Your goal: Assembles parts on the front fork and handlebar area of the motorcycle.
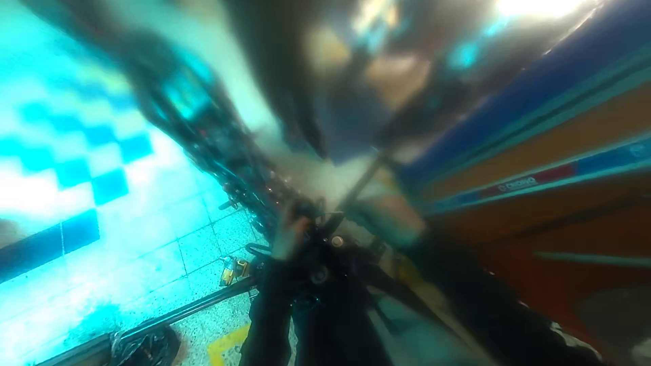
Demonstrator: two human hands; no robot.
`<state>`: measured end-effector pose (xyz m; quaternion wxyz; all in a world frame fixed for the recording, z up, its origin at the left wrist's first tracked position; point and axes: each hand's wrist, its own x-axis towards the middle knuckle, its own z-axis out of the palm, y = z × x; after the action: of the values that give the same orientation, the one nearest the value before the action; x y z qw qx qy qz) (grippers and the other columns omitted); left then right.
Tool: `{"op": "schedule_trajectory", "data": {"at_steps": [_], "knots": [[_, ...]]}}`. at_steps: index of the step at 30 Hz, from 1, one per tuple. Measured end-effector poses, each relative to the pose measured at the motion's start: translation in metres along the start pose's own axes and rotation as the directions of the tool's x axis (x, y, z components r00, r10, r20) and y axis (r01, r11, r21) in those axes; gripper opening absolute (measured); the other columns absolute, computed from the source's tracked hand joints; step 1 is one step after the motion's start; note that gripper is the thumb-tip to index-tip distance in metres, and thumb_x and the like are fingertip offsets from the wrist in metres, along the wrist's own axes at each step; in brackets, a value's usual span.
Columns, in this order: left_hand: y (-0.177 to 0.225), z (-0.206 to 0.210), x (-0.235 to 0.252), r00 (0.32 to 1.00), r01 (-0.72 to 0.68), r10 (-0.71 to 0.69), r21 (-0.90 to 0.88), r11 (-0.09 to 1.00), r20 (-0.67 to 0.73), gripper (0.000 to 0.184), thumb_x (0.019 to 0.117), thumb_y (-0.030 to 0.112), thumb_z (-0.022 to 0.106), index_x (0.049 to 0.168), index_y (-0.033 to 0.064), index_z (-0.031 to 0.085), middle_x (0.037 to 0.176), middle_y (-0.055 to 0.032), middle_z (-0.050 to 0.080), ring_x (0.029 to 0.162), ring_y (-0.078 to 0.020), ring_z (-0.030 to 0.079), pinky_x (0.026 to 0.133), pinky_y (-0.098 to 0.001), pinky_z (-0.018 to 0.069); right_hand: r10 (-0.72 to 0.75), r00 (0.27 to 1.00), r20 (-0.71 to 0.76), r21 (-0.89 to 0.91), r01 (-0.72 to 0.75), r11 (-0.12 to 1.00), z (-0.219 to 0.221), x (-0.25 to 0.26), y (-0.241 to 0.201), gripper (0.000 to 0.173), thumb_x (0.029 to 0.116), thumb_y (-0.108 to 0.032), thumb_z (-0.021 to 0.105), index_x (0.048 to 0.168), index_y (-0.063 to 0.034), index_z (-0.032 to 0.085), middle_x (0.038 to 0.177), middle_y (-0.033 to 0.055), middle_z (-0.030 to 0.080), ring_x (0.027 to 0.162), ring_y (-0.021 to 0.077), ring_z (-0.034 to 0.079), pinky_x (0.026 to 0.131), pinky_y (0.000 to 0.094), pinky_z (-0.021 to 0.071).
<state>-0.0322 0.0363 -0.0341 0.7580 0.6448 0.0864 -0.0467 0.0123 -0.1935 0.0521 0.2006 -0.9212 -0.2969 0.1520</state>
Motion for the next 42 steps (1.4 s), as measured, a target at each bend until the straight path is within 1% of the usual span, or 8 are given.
{"op": "schedule_trajectory", "data": {"at_steps": [9, 19, 22, 27, 30, 34, 39, 42], "knots": [[-0.003, 0.014, -0.006, 0.997, -0.007, 0.003, -0.04, 0.999, -0.08, 0.035, 0.0892, -0.005, 0.051, 0.121, 0.005, 0.061, 0.108, -0.0109, 0.068, 0.095, -0.0208, 0.067, 0.081, -0.0386, 0.058, -0.116, 0.993, -0.016, -0.174, 0.111, 0.978, 0.025, 0.025, 0.044, 0.018, 0.1033, -0.038, 0.057, 0.108, -0.035, 0.074, 0.097, -0.0015, 0.075, 0.082, 0.0249, 0.072, 0.06, 0.0524, 0.053], [-0.01, 0.017, -0.012, 0.985, 0.004, 0.003, 0.037, 0.999, -0.172, 0.033, 0.0852, -0.002, 0.055, 0.116, 0.0066, 0.062, 0.102, -0.0084, 0.069, 0.091, -0.0184, 0.067, 0.077, -0.0364, 0.0579, -0.246, 0.969, -0.018, -0.217, 0.236, 0.947, 0.022, 0.041, 0.039, 0.024, 0.1054, -0.024, 0.052, 0.112, -0.0265, 0.076, 0.094, 0.0053, 0.071, 0.083, 0.0273, 0.07, 0.068, 0.05, 0.0543], [-0.007, 0.022, -0.012, 0.981, 0.033, -0.027, 0.031, 0.999, -0.19, 0.033, 0.0857, -0.003, 0.055, 0.117, 0.0064, 0.061, 0.103, -0.0078, 0.068, 0.092, -0.0175, 0.067, 0.079, -0.0365, 0.0575, -0.211, 0.977, 0.019, -0.154, 0.211, 0.965, -0.005, 0.035, 0.02, 0.023, 0.1023, -0.013, 0.059, 0.115, -0.0184, 0.077, 0.099, 0.0113, 0.074, 0.091, 0.0318, 0.07, 0.079, 0.0526, 0.0513], [-0.008, 0.023, -0.013, 0.972, 0.031, -0.023, 0.03, 0.999, -0.233, 0.032, 0.0851, -0.003, 0.057, 0.116, 0.0059, 0.061, 0.104, -0.0095, 0.068, 0.092, -0.0194, 0.067, 0.079, -0.0376, 0.0584, -0.327, 0.943, -0.059, -0.233, 0.306, 0.923, 0.024, 0.056, 0.048, 0.03, 0.1035, -0.017, 0.052, 0.116, -0.0309, 0.076, 0.108, 0.0026, 0.073, 0.1, 0.0245, 0.069, 0.082, 0.05, 0.0513], [-0.007, 0.024, -0.014, 0.968, 0.055, -0.043, 0.04, 0.998, -0.249, 0.033, 0.0833, -0.004, 0.058, 0.115, 0.0056, 0.06, 0.103, -0.0095, 0.068, 0.092, -0.0197, 0.067, 0.079, -0.0381, 0.0579, -0.268, 0.962, 0.059, -0.209, 0.274, 0.939, -0.002, 0.041, 0.023, 0.027, 0.103, -0.012, 0.055, 0.116, -0.0216, 0.077, 0.104, 0.009, 0.073, 0.097, 0.0299, 0.069, 0.083, 0.0523, 0.0514], [-0.009, 0.024, -0.012, 0.972, 0.048, -0.038, 0.037, 0.998, -0.23, 0.03, 0.0814, -0.005, 0.054, 0.108, 0.0054, 0.061, 0.098, -0.0097, 0.069, 0.088, -0.02, 0.068, 0.074, -0.0384, 0.0581, -0.318, 0.948, -0.027, -0.222, 0.304, 0.926, 0.029, 0.034, 0.038, 0.021, 0.1014, -0.022, 0.058, 0.108, -0.0264, 0.077, 0.088, 0.0054, 0.072, 0.074, 0.0276, 0.07, 0.057, 0.0507, 0.0544], [-0.009, 0.022, -0.008, 0.975, 0.079, -0.076, 0.008, 0.997, -0.211, 0.03, 0.0819, -0.007, 0.054, 0.108, 0.004, 0.062, 0.099, -0.0104, 0.07, 0.088, -0.0202, 0.068, 0.073, -0.037, 0.058, -0.169, 0.984, 0.06, -0.283, 0.179, 0.942, 0.04, 0.028, 0.024, 0.016, 0.0929, -0.018, 0.065, 0.102, -0.0269, 0.073, 0.076, 0.0068, 0.068, 0.065, 0.032, 0.066, 0.049, 0.0514, 0.0493], [-0.011, 0.02, -0.005, 0.983, 0.058, -0.061, -0.021, 0.998, -0.172, 0.033, 0.0816, 0.0, 0.061, 0.115, 0.0041, 0.062, 0.103, -0.0114, 0.07, 0.091, -0.0211, 0.068, 0.076, -0.0374, 0.0585, -0.183, 0.981, 0.057, -0.264, 0.192, 0.945, 0.037, 0.035, 0.029, 0.015, 0.0964, -0.021, 0.062, 0.102, -0.028, 0.074, 0.077, 0.0053, 0.069, 0.065, 0.0306, 0.067, 0.049, 0.0511, 0.0496]]}}
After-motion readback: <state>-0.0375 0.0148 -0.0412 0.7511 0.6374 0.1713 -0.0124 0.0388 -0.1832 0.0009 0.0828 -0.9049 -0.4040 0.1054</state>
